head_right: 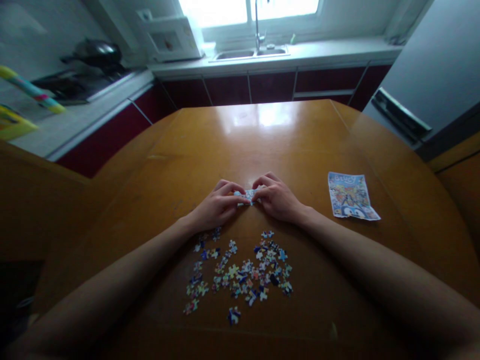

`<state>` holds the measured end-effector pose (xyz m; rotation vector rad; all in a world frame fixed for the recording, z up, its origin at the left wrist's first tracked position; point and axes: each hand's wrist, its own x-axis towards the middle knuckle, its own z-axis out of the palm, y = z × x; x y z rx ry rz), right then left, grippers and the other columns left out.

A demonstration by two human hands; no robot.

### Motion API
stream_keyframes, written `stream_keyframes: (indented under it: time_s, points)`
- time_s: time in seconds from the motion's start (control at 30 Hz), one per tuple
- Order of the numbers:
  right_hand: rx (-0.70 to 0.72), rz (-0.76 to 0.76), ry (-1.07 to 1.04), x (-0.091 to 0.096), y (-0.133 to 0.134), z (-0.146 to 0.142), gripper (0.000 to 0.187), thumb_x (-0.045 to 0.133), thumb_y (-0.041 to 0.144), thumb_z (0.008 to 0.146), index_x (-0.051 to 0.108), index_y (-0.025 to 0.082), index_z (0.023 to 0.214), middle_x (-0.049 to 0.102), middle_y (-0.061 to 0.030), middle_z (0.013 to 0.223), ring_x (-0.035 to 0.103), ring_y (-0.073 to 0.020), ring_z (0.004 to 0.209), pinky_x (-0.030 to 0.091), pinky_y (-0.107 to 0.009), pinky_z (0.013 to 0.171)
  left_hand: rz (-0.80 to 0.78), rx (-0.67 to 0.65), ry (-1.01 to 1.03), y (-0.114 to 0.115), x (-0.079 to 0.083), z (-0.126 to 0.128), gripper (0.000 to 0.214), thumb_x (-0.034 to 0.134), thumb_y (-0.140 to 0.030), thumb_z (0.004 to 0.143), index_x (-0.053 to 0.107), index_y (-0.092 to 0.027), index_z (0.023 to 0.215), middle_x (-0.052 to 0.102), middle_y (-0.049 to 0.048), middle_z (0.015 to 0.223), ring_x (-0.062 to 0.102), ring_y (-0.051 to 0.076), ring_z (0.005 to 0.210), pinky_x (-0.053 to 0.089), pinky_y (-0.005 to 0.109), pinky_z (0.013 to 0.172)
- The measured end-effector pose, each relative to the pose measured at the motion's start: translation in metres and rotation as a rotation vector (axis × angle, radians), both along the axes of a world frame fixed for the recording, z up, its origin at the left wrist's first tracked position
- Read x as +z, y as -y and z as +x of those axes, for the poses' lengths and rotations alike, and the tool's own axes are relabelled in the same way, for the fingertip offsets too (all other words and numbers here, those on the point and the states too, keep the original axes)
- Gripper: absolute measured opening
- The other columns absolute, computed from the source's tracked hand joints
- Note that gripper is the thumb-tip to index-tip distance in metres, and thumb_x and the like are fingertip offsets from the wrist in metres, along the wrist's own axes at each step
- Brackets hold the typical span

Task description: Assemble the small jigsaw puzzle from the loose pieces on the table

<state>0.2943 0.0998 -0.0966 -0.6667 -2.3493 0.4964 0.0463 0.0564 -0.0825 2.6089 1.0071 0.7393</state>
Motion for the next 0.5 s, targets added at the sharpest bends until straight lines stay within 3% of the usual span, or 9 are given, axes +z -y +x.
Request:
stream_keyframes:
  time_s: [0.23, 0.4, 0.5]
  points:
    - [-0.008, 0.022, -0.053, 0.005, 0.005, -0.002, 0.026, 0.061, 0.007, 0.084, 0.076, 0.026, 0.091, 0.067, -0.0058, 0.102, 0.056, -0.0238, 0.101, 0.051, -0.042, 0.087, -0.024, -0.013, 0.042, 0.001, 0.002, 0.0, 0.037, 0.058, -0.009, 0.09, 0.068, -0.029, 0.12, 0.063, 0.0057, 0.116, 0.05, 0.022, 0.112, 0.047, 0.043, 0.101]
    - [-0.168, 0.068, -0.26, 0.01, 0.005, -0.002, 0.023, 0.057, 0.01, 0.09, 0.074, 0.024, 0.096, 0.064, -0.006, 0.088, 0.057, -0.0225, 0.089, 0.05, -0.039, 0.078, -0.001, 0.117, 0.158, -0.001, 0.002, 0.0, 0.026, 0.053, -0.009, 0.093, 0.071, -0.022, 0.107, 0.065, 0.0061, 0.107, 0.052, 0.021, 0.105, 0.047, 0.04, 0.096]
    - [-0.149, 0.087, -0.278, 0.012, 0.009, -0.004, 0.019, 0.06, 0.013, 0.091, 0.072, 0.024, 0.099, 0.064, -0.0055, 0.088, 0.057, -0.0217, 0.088, 0.049, -0.039, 0.077, 0.012, 0.18, 0.197, -0.003, -0.001, -0.001, 0.026, 0.051, -0.007, 0.092, 0.071, -0.02, 0.101, 0.065, 0.0055, 0.104, 0.053, 0.02, 0.103, 0.047, 0.039, 0.094]
